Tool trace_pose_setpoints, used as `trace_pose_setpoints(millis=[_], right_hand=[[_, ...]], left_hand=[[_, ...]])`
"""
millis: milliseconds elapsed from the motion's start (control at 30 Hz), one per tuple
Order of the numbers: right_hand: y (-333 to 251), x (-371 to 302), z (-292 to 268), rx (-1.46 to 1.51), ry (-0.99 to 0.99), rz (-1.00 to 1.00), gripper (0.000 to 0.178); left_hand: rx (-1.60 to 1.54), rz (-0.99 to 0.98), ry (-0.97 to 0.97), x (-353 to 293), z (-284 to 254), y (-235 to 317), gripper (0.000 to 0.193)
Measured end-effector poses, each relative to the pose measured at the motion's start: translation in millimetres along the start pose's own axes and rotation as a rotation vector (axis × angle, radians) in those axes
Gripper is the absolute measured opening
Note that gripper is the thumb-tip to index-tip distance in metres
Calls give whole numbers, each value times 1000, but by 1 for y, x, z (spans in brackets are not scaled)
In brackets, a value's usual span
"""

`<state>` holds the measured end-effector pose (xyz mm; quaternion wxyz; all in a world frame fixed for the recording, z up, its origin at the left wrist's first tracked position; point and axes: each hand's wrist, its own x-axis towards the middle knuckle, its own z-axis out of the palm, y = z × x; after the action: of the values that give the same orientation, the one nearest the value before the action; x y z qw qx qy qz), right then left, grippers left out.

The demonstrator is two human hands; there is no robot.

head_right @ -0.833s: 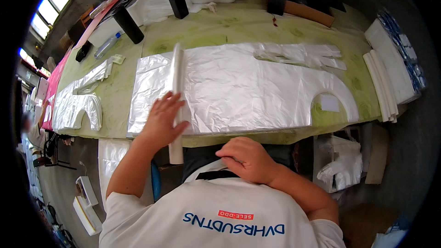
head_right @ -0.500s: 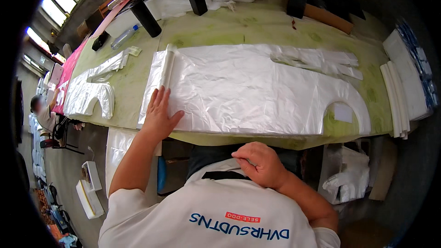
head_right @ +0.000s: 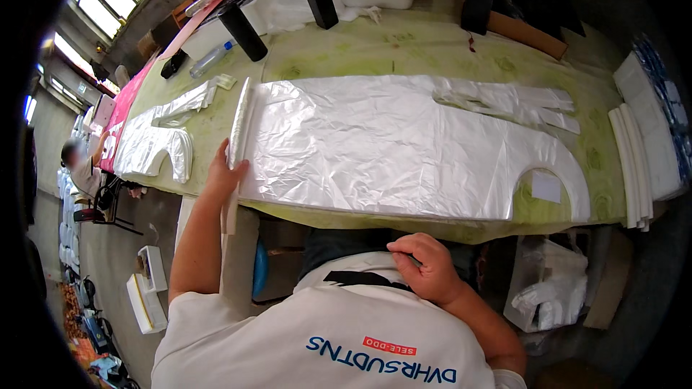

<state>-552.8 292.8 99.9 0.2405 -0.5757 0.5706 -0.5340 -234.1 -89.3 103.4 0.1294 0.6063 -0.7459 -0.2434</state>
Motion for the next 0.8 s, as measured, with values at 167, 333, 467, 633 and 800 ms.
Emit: trace_pose_setpoints(millis=[167, 333, 467, 633, 800], right_hand=[[-1, 1, -3, 9, 21, 48, 17], [-6, 14, 7, 100, 79, 135, 21], [-19, 39, 19, 247, 43, 173, 48], [-28, 53, 21, 292, -50, 230, 74], [-23, 42, 16, 226, 38, 247, 78]], left_hand=[[-573, -44, 41, -18, -17, 27, 74], [-1118, 28, -160, -68, 7, 124, 62], [-1339, -48, -381, -95, 55, 178, 58], [-1402, -105, -513, -118, 108, 220, 53], [-1338, -108, -550, -139, 131, 246, 62]])
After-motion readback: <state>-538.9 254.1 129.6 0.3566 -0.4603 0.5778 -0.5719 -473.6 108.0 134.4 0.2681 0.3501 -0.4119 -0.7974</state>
